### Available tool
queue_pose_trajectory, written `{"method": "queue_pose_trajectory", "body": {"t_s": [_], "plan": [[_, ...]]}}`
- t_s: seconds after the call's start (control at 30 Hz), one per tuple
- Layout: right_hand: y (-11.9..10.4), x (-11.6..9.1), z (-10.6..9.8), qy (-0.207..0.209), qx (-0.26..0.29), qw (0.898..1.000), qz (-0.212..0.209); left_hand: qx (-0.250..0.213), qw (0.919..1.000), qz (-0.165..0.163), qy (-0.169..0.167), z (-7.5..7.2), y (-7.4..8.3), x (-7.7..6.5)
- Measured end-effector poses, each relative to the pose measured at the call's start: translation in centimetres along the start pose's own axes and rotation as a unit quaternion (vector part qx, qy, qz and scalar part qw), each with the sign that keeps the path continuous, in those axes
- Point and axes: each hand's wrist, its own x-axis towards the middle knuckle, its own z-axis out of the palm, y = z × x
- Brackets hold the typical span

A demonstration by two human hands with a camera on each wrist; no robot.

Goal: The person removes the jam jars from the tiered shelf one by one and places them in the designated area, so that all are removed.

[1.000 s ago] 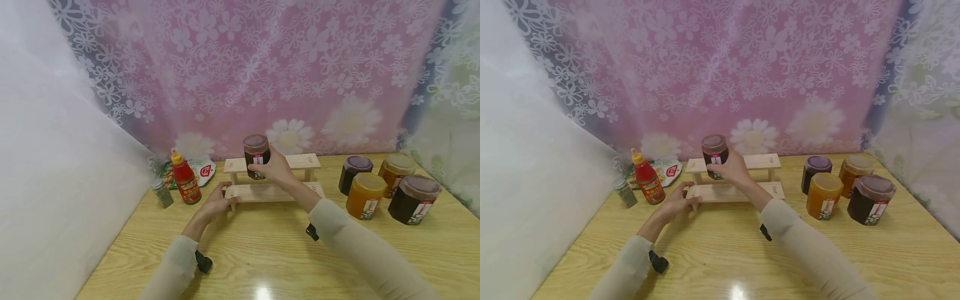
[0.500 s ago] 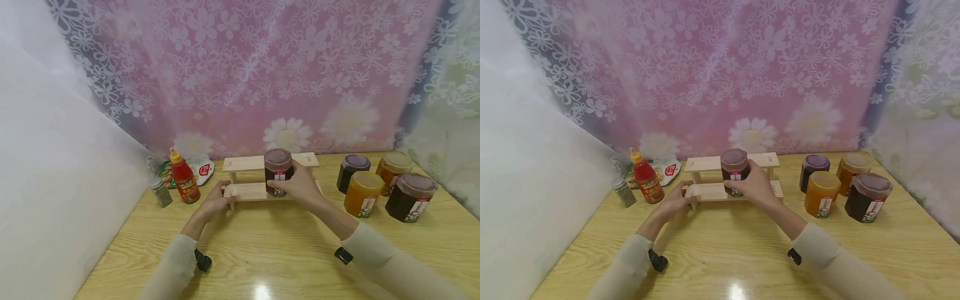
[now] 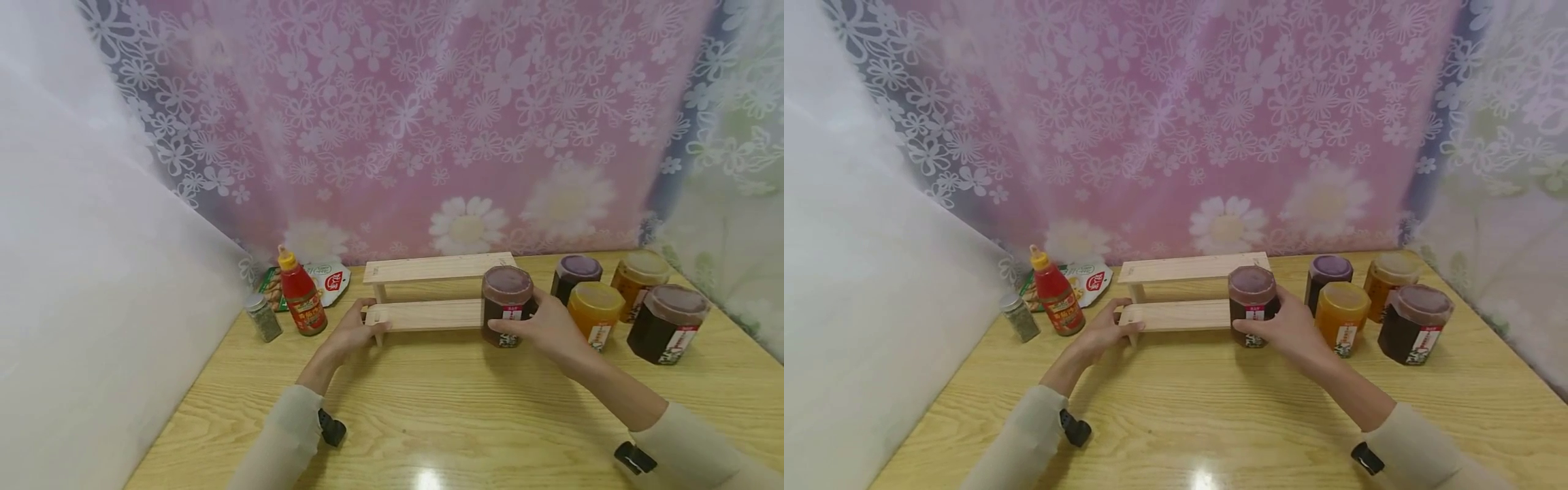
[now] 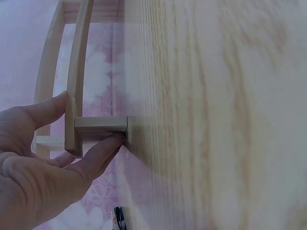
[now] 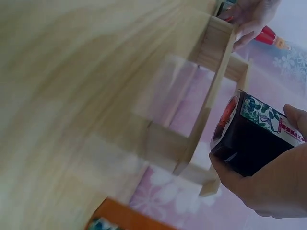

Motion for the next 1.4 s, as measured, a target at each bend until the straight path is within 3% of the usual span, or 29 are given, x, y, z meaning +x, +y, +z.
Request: {"method": "queue_pose_trajectory", "body": {"t_s": [0.23, 0.5, 0.97, 1.4], "plan": [[2.8, -1.8, -2.4, -0.001, -0.061, 0.996, 0.06, -0.01, 0.9999, -0.004, 0.0, 0.2, -0.7, 0.2], [5.6, -4.2, -5.6, -0.042, -0.073, 0.991, 0.107, -0.016, 0.9998, -0.007, -0.004, 0.3, -1.2, 0.1], [9.4, -6.4, -10.0, -0.043, -0.088, 0.985, 0.142, -0.014, 0.9999, 0.0, -0.005, 0.0, -0.6, 0.2], [11.6, -7.3, -11.8, -0.032, -0.073, 0.986, 0.148, -0.004, 1.0, -0.003, -0.002, -0.1, -0.4, 0.3]]}}
